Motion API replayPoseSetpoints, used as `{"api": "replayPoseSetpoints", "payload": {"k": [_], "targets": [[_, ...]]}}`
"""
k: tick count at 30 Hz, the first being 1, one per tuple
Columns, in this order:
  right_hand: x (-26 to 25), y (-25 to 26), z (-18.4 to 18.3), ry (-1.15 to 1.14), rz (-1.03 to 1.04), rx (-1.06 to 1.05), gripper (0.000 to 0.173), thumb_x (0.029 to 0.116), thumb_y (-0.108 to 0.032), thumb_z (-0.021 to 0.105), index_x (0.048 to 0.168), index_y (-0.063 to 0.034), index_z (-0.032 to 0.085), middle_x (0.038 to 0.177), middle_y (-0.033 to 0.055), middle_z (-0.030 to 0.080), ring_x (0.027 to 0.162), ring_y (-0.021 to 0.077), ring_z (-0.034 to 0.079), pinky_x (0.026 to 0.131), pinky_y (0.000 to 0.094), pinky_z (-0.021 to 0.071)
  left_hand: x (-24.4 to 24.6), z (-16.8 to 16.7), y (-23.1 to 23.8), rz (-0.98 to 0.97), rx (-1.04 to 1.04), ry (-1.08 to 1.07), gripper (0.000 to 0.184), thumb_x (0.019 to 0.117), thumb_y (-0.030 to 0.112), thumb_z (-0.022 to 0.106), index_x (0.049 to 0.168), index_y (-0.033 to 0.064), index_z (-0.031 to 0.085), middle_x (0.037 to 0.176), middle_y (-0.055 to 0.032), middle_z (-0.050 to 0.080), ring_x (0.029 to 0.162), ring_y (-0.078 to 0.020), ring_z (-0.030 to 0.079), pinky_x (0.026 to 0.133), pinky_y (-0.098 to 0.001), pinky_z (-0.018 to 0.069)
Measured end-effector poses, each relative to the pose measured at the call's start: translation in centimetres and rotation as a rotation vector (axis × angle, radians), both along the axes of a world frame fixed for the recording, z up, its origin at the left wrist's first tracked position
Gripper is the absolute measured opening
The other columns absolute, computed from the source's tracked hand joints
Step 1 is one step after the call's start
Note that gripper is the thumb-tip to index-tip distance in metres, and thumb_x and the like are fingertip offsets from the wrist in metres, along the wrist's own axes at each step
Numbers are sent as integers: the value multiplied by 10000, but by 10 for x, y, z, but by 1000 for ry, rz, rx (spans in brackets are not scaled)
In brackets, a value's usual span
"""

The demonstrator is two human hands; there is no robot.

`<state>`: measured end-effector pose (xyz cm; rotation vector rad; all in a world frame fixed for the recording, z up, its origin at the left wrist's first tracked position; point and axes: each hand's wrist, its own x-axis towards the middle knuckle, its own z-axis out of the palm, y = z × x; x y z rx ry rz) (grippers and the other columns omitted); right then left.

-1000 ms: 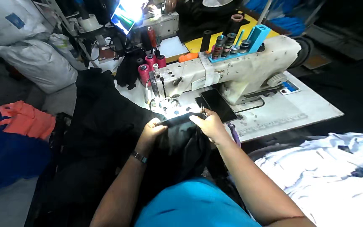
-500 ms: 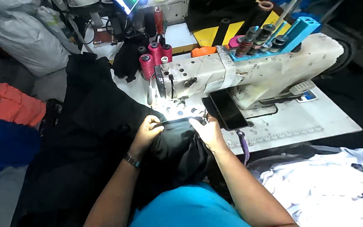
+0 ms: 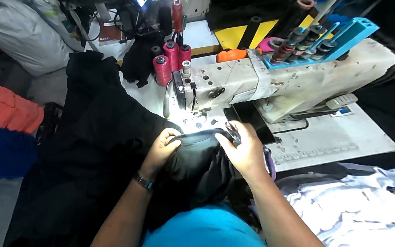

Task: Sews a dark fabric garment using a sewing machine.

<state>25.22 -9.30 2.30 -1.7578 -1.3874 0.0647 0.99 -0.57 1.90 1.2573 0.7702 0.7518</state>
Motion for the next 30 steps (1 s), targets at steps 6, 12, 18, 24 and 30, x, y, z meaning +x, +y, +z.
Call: {"api": "replayPoseSetpoints", "payload": {"k": [6, 12, 18, 24, 30], "targets": [[-32, -21, 17, -29, 236, 189, 158, 980, -183, 646, 1036, -85, 757, 945, 60, 711, 823, 84, 670, 696, 229, 576, 0, 0, -2, -16, 6, -22, 203, 1017, 16, 534, 1214, 41, 576, 999, -92, 701, 851, -118, 680, 775, -270, 575], [-67, -16, -15, -306, 314, -7, 307, 999, -203, 604, 1278, -183, 731, 1160, 97, 707, 884, 199, 721, 726, 332, 608, -2, -2, -2, -32, 57, -32, 258, 1027, 23, 496, 1273, 41, 571, 1053, -92, 698, 900, -117, 678, 823, -287, 574], [-54, -14, -21, -309, 204, -122, 449, 956, -372, 621, 1322, -126, 709, 1308, 115, 694, 901, 239, 744, 696, 395, 611, -1, -2, -2, -20, 32, -32, 274, 1040, 17, 476, 1299, 51, 557, 1090, -109, 696, 924, -134, 681, 839, -300, 575], [-57, -16, -20, -303, 226, -66, 409, 933, -284, 679, 1318, -151, 712, 1317, 125, 684, 888, 235, 740, 693, 372, 611, -2, -1, -1, -42, 60, -21, 328, 1032, 1, 468, 1341, 54, 566, 1249, -94, 663, 1074, -151, 662, 942, -314, 557], [-70, -14, -9, -171, 257, -21, 315, 945, -321, 646, 1178, -139, 755, 1056, 73, 726, 926, 188, 708, 749, 347, 597, -1, -4, -4, -21, 97, -48, 330, 985, -14, 537, 1312, 18, 567, 1150, -110, 695, 995, -148, 685, 889, -308, 575]]}}
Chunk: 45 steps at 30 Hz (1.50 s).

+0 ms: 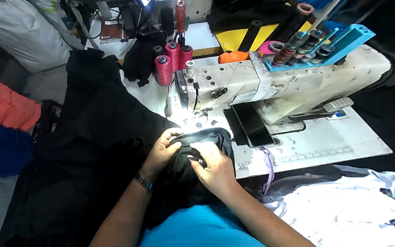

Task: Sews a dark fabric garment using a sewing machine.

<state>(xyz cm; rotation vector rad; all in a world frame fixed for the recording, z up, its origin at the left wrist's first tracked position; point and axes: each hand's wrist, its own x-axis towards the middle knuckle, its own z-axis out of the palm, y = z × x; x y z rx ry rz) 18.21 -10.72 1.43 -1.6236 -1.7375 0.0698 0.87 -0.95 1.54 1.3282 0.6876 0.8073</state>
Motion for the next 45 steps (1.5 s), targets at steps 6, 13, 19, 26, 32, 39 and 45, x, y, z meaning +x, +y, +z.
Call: {"api": "replayPoseSetpoints", "payload": {"k": [6, 13, 19, 26, 32, 39, 45], "targets": [[3, 3, 1, 59, -46, -54, 355, 962, -400, 623, 1118, -108, 749, 1089, 53, 751, 1022, 195, 712, 875, 385, 586, 1, 2, -2, 9, -22, -19, 311, 968, -23, 566, 1277, 9, 561, 1069, -97, 716, 945, -125, 689, 862, -291, 572], [5, 5, 3, -9, -60, -38, 266, 943, -320, 663, 1042, -97, 771, 1028, 48, 766, 966, 196, 730, 823, 372, 598, 1, 1, -1, 15, -42, -26, 334, 960, -20, 577, 1291, 16, 551, 1059, -102, 717, 910, -121, 695, 829, -290, 581], [4, 7, 2, -30, -73, -32, 259, 949, -311, 664, 1044, -99, 778, 1025, 45, 765, 968, 181, 731, 817, 353, 602, 1, 5, -2, 18, -163, -49, 352, 967, -27, 567, 1311, 31, 529, 1027, -117, 724, 860, -118, 701, 793, -277, 584], [5, 8, 0, -8, -80, -40, 261, 958, -314, 662, 1052, -100, 778, 1023, 53, 760, 963, 173, 729, 821, 342, 603, 1, 6, -2, 8, -211, -77, 356, 971, -37, 556, 1318, 30, 509, 1029, -129, 722, 863, -131, 707, 801, -289, 590], [5, 8, 0, 7, -84, -43, 268, 961, -316, 655, 1056, -97, 777, 1020, 54, 762, 948, 171, 732, 802, 341, 604, 1, 7, -2, 11, -200, -56, 367, 971, -32, 559, 1329, 29, 503, 1028, -135, 722, 869, -133, 709, 803, -290, 589], [4, 8, 1, -4, -93, -52, 263, 965, -303, 647, 1063, -95, 775, 1008, 57, 762, 932, 179, 736, 788, 351, 607, 2, 6, -2, 24, -201, -53, 376, 971, -24, 567, 1337, 26, 497, 1025, -140, 724, 871, -141, 711, 807, -296, 590], [3, 9, 1, -24, -85, -67, 260, 978, -293, 626, 1062, -99, 777, 1015, 60, 763, 942, 189, 738, 791, 363, 610, 1, 4, -1, 17, -191, -46, 378, 975, -19, 564, 1344, 28, 492, 1007, -136, 724, 860, -141, 710, 806, -300, 590]]}}
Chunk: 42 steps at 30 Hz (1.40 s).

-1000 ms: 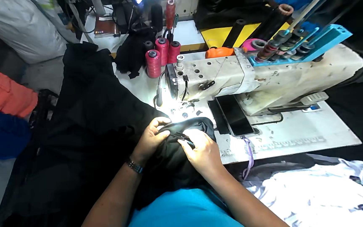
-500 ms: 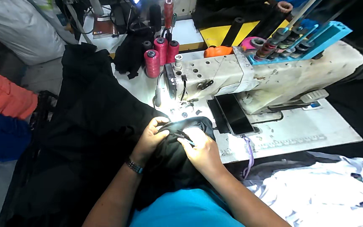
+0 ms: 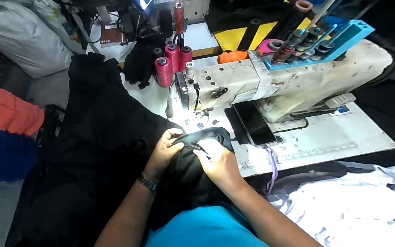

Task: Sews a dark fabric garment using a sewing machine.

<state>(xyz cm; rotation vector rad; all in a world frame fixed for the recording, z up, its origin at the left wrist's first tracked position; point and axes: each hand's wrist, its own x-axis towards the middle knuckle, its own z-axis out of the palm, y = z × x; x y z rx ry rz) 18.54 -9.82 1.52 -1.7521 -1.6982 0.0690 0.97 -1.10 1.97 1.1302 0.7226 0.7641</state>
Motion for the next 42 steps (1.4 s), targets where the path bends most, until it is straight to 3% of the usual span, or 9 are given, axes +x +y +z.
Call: {"api": "replayPoseSetpoints", "payload": {"k": [12, 16, 21, 23, 27, 34, 37, 39, 42], "targets": [[4, 1, -3, 92, -13, 2, 238, 988, -269, 620, 1030, -101, 782, 992, 54, 760, 917, 163, 734, 790, 340, 607, 0, 1, -1, 8, -17, -17, 381, 984, -31, 545, 1356, 24, 483, 1005, -144, 723, 865, -147, 714, 810, -306, 592], [6, 0, 1, 162, -61, -16, 279, 971, -295, 647, 1073, -64, 765, 995, 79, 752, 828, 184, 720, 728, 373, 599, 1, -1, 0, 7, -5, -16, 364, 995, -33, 517, 1353, 22, 485, 1006, -141, 718, 862, -140, 709, 805, -301, 591], [-3, 5, 10, 189, -26, 33, 309, 942, -352, 657, 1091, -96, 743, 889, 33, 707, 738, 131, 647, 654, 309, 548, 1, -1, 0, -5, 4, -30, 359, 1000, -28, 511, 1354, 21, 477, 1035, -141, 715, 887, -140, 709, 825, -307, 591], [-7, 12, 11, 175, 22, 1, 283, 944, -347, 673, 1112, -138, 764, 916, 21, 715, 759, 135, 666, 664, 330, 564, 1, -2, 0, -9, 27, -26, 374, 991, -37, 514, 1360, 17, 486, 1077, -150, 708, 918, -151, 707, 847, -313, 588], [-3, 27, -3, 68, -40, 18, 129, 898, -129, 671, 975, -88, 765, 903, 82, 734, 767, 229, 723, 648, 443, 601, 0, -7, 0, 6, 139, 27, 351, 990, -27, 520, 1340, 3, 522, 1113, -140, 705, 967, -166, 697, 876, -323, 579], [49, 19, -2, 147, -233, 115, 176, 946, -175, 677, 1038, -39, 737, 978, 129, 719, 855, 249, 703, 729, 449, 593, -1, -5, 0, 10, 85, 4, 363, 1000, -37, 499, 1356, 29, 522, 1180, -141, 680, 976, -165, 687, 870, -322, 580], [61, 19, -2, 217, -198, -80, 330, 981, -323, 678, 1205, -87, 729, 1083, 116, 738, 944, 257, 716, 830, 500, 588, -1, -9, 2, 5, 156, -43, 325, 988, -70, 495, 1289, 9, 584, 1186, -117, 679, 1034, -153, 670, 923, -324, 565], [56, 19, -3, 212, -183, -100, 336, 959, -288, 709, 1215, -71, 737, 1082, 126, 748, 952, 273, 722, 842, 508, 588, -2, -14, 4, -2, 232, -66, 277, 971, -94, 482, 1153, -16, 676, 1156, -79, 704, 1083, -129, 655, 979, -312, 538], [46, 16, 4, 137, -203, -7, 387, 949, -266, 713, 1287, -80, 671, 1152, 162, 684, 988, 307, 696, 804, 511, 588, -2, -9, 2, 20, 213, -39, 252, 972, -57, 481, 1034, -5, 720, 1058, -47, 727, 1015, -96, 664, 936, -277, 540]]}}
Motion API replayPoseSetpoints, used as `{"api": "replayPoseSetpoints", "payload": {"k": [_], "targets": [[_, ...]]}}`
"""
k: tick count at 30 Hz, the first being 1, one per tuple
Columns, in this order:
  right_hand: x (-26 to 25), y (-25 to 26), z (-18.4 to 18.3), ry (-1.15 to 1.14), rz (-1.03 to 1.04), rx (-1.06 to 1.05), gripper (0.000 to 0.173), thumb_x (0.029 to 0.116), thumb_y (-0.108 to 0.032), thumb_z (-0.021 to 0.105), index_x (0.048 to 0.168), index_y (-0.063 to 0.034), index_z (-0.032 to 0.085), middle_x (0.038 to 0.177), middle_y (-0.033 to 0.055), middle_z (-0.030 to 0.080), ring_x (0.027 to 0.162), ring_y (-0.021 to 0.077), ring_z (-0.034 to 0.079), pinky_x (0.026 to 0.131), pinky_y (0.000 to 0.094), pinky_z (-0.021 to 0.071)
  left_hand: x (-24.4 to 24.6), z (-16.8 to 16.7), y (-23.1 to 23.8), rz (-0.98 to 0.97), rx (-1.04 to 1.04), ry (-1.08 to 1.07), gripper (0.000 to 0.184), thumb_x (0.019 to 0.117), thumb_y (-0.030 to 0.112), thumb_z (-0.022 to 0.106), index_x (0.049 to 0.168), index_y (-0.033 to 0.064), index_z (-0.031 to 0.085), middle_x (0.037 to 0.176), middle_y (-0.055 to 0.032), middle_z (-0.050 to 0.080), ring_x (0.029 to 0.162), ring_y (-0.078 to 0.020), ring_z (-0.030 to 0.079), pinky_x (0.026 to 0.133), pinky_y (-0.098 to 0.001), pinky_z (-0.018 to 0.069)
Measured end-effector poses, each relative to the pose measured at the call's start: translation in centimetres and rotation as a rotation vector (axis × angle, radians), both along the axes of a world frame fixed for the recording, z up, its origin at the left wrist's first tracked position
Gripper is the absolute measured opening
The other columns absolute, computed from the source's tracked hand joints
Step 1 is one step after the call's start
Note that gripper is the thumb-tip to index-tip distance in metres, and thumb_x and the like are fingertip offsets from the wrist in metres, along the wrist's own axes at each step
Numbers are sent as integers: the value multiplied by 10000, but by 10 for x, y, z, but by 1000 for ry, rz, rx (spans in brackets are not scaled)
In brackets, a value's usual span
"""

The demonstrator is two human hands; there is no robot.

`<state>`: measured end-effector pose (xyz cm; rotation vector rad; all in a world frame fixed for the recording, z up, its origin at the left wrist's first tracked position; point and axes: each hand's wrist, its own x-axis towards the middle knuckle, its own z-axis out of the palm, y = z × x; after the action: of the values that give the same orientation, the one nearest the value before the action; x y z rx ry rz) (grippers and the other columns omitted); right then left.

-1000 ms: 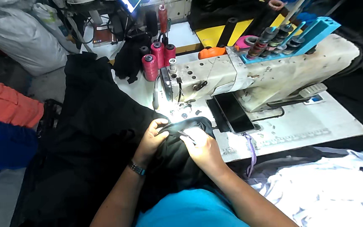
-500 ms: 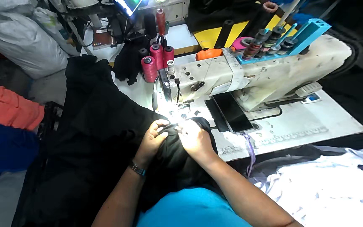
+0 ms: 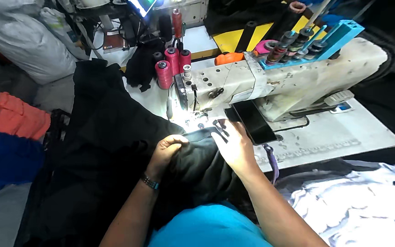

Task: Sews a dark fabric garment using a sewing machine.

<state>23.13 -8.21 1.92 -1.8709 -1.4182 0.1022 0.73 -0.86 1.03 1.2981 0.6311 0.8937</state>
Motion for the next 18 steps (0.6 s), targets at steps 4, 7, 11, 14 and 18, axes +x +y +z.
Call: {"api": "replayPoseSetpoints", "payload": {"k": [4, 7, 11, 14, 18], "targets": [[-5, -8, 13, -36, 26, 62, 396, 984, -297, 641, 1313, -78, 660, 1077, 148, 688, 867, 268, 694, 721, 464, 587, 2, 3, -1, 39, -25, 42, 114, 941, 17, 653, 1035, 30, 717, 1027, -40, 718, 958, -97, 666, 877, -270, 557], [0, -6, 11, 0, 31, 36, 392, 959, -340, 680, 1271, -104, 679, 1123, 123, 694, 948, 260, 698, 770, 477, 591, 3, 2, -1, 48, -20, 53, 176, 898, -19, 692, 1066, 33, 684, 1076, -63, 695, 996, -135, 661, 896, -302, 564], [21, 8, 3, 210, 114, -234, 459, 948, -382, 728, 1293, -80, 694, 1165, 151, 726, 1045, 294, 701, 924, 557, 555, 1, 1, -1, 35, -2, 82, 278, 886, -48, 667, 1153, 28, 665, 1187, -82, 677, 1101, -168, 643, 960, -335, 550], [25, 11, 0, 380, 146, -211, 221, 947, -246, 727, 978, -27, 719, 822, 84, 672, 757, 157, 631, 730, 389, 538, -1, 4, 0, 44, -18, 124, 391, 886, -60, 652, 1264, 29, 609, 1218, -107, 677, 1082, -180, 668, 944, -345, 571], [27, 3, 15, 755, 224, -155, 61, 974, -104, 660, 1030, -81, 665, 871, 11, 646, 800, 66, 617, 737, 258, 533, 0, 8, 0, 54, -25, 158, 433, 896, -64, 653, 1312, 19, 564, 1199, -120, 695, 1043, -188, 693, 913, -342, 588]]}}
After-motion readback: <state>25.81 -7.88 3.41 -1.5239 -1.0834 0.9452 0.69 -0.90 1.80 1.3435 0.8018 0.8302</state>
